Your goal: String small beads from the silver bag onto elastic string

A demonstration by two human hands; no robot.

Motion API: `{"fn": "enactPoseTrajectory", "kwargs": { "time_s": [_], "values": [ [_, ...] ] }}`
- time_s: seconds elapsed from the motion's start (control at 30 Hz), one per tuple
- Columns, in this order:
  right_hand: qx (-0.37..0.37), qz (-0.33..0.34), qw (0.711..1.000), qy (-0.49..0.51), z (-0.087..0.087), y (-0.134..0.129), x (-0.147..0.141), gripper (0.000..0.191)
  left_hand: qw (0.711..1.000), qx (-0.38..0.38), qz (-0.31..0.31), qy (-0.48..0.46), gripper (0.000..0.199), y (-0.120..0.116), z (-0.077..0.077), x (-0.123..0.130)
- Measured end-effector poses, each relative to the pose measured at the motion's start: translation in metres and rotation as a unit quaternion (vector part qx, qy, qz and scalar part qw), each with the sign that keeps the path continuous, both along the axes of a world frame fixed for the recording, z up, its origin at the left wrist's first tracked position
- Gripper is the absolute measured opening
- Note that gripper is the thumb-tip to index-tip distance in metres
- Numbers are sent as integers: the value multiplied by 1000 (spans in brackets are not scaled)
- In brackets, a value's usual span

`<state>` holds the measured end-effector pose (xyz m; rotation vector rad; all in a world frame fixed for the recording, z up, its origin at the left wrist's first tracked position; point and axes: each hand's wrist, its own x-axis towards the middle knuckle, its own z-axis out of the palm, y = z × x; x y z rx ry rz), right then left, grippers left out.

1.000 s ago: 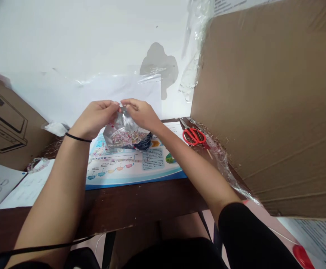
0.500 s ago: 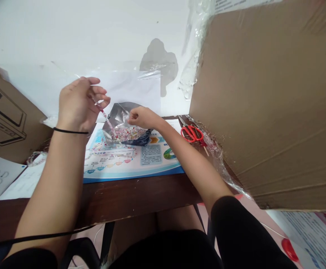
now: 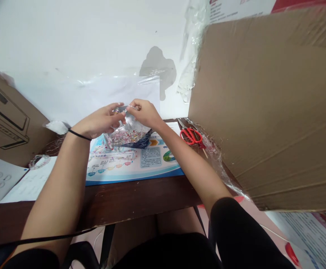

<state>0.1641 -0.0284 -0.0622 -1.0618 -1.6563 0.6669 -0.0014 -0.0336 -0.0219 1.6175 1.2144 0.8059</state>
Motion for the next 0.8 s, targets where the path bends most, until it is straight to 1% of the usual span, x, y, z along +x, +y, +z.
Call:
{"fn": "enactPoseTrajectory", "kwargs": {
  "time_s": [0.07,0.1,0.13,0.2,0.3,0.37,0.43,0.5,0.53,0.57,0.6,0.7,0.73,0.8],
  "values": [
    [-10,7,1000,16,-2,3,2,21,1000,7,6,1,13,1,1,0],
    [-19,13,1000,12,-3,3,3,21,1000,18,16,-16,5,1,2,-1],
    [-29,23,999,-1,-4,3,4,21,998,33,29,-48,6,2,4,-2],
    [-53,52,995,-61,-4,0,6,21,988,62,57,-132,11,3,10,-3],
    [-89,83,974,-191,-3,-5,9,21,956,78,104,-262,16,5,19,-7],
    [-107,74,954,-271,-4,-6,9,22,931,88,147,-324,16,7,24,-9],
    [-112,54,938,-325,-6,-6,8,25,899,119,192,-376,12,10,26,-11],
    [-97,33,936,-338,-6,-4,6,28,873,146,218,-412,10,13,23,-12],
    [-81,20,942,-326,-5,-4,4,28,870,145,214,-419,10,14,21,-11],
    [-60,6,950,-305,-4,-4,3,27,877,132,199,-416,10,14,18,-9],
    [-38,-9,960,-278,-3,-5,1,25,892,109,175,-402,10,15,15,-7],
    [19,-32,981,-193,3,-8,-2,19,950,16,88,-301,9,13,5,1],
    [30,-33,985,-169,5,-10,-2,18,963,-14,66,-263,10,11,2,4],
    [40,-35,990,-131,6,-11,-2,16,976,-58,36,-206,11,9,-3,8]
  ]
}}
